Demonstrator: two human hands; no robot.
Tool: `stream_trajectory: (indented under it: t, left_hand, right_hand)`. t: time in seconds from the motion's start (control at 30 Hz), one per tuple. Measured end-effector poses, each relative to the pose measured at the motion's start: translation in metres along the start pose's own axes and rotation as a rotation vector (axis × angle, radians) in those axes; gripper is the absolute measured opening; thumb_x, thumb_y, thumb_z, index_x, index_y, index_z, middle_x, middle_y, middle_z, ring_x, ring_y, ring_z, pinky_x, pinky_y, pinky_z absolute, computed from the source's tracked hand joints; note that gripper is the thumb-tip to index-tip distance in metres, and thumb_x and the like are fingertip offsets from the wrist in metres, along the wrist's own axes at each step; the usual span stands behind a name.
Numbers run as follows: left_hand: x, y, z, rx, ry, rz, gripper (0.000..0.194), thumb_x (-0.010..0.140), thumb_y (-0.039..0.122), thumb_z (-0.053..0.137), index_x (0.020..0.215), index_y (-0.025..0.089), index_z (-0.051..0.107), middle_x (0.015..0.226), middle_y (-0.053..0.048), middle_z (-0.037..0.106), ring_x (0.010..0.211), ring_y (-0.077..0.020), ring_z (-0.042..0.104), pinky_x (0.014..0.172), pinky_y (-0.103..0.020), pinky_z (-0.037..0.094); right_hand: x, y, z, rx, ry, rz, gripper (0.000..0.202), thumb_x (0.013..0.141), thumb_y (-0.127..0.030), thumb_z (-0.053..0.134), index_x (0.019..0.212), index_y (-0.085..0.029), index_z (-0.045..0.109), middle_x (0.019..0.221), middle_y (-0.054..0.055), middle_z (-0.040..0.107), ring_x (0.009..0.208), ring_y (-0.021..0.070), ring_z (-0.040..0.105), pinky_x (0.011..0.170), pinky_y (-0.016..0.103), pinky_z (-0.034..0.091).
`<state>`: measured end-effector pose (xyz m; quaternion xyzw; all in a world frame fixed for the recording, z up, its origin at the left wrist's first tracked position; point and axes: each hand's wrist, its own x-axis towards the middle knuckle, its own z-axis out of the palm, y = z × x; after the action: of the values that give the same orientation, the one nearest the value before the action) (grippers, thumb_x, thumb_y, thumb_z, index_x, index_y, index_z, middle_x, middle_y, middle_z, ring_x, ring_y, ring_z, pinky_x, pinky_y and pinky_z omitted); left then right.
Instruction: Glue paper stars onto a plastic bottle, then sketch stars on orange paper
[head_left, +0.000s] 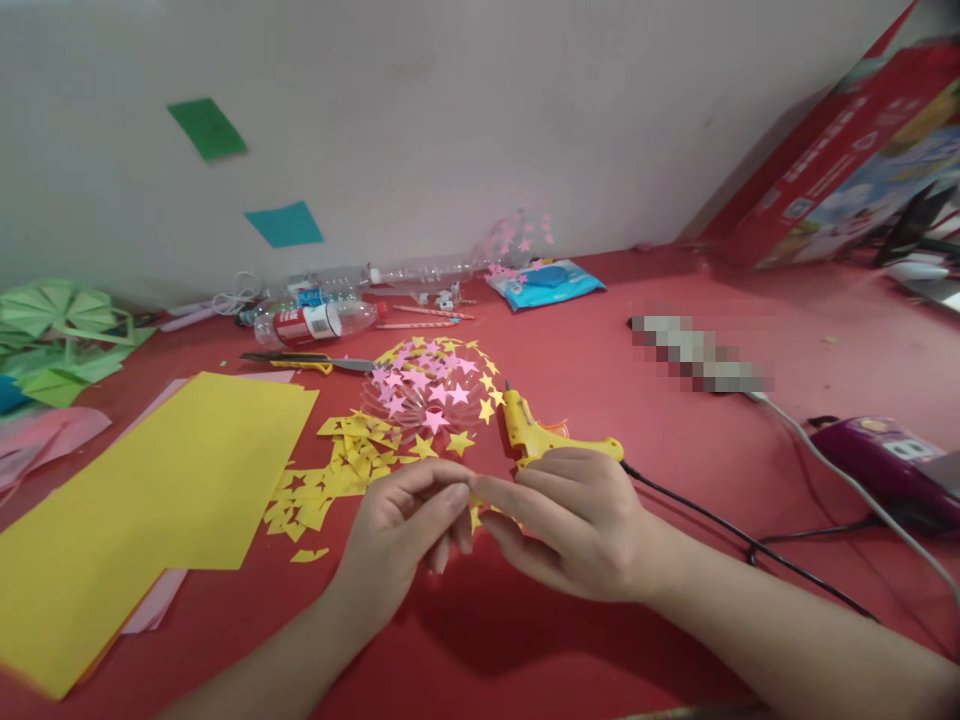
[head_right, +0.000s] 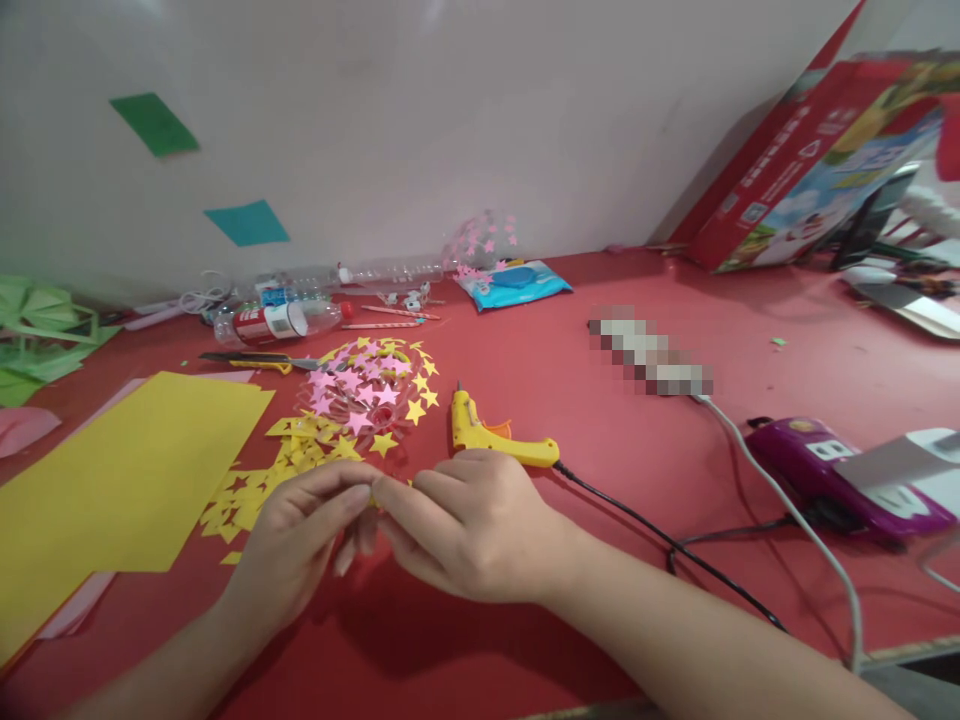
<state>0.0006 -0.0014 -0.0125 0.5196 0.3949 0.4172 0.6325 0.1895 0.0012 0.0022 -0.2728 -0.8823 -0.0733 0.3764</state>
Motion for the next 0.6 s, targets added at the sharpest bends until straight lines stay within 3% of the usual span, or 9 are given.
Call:
stream_trajectory:
  t: [0.17, 0.4, 0.6]
  left_hand:
    - [-0.0016, 0.0056, 0.0059, 0.119, 0.049, 0.037, 0.015, 0.086, 0.031, 0.059, 0.08, 0.019, 0.067, 0.05, 0.004, 0.057, 0.037, -0.0048, 0.041, 0.038, -0.016, 0.033]
    - [-0.0043, 0.0075, 0.0073, 0.361, 0.03, 0.212, 0.016, 0.091, 0.026, 0.052, 0.08, 0.021, 0.063, 0.056, 0.005, 0.055, 0.045, -0.0066, 0.046, 0.045, -0.016, 0.039]
    - [-0.0025, 0.0082, 0.0077, 0.198, 0.002, 0.038, 0.01, 0.085, 0.028, 0.057, 0.085, 0.02, 0.063, 0.053, 0.005, 0.055, 0.042, -0.0062, 0.042, 0.041, -0.016, 0.035]
  right_hand:
    - [-0.0001, -0.0001, 0.0022, 0.112, 0.039, 0.167, 0.009, 0.089, -0.019, 0.052, 0.091, -0.015, 0.059, 0.058, -0.002, 0.059, 0.046, 0.0091, 0.047, 0.047, 0.023, 0.034]
    - [0.0001, -0.0029, 0.0084, 0.142, 0.021, 0.223, 0.009, 0.087, -0.017, 0.053, 0.078, -0.016, 0.056, 0.054, -0.004, 0.054, 0.045, 0.0081, 0.042, 0.046, 0.021, 0.03]
    - [0.0014, -0.004, 0.0066, 0.297, 0.019, 0.335, 0.007, 0.086, -0.015, 0.053, 0.079, -0.017, 0.054, 0.053, -0.007, 0.048, 0.044, 0.0052, 0.04, 0.045, 0.017, 0.031]
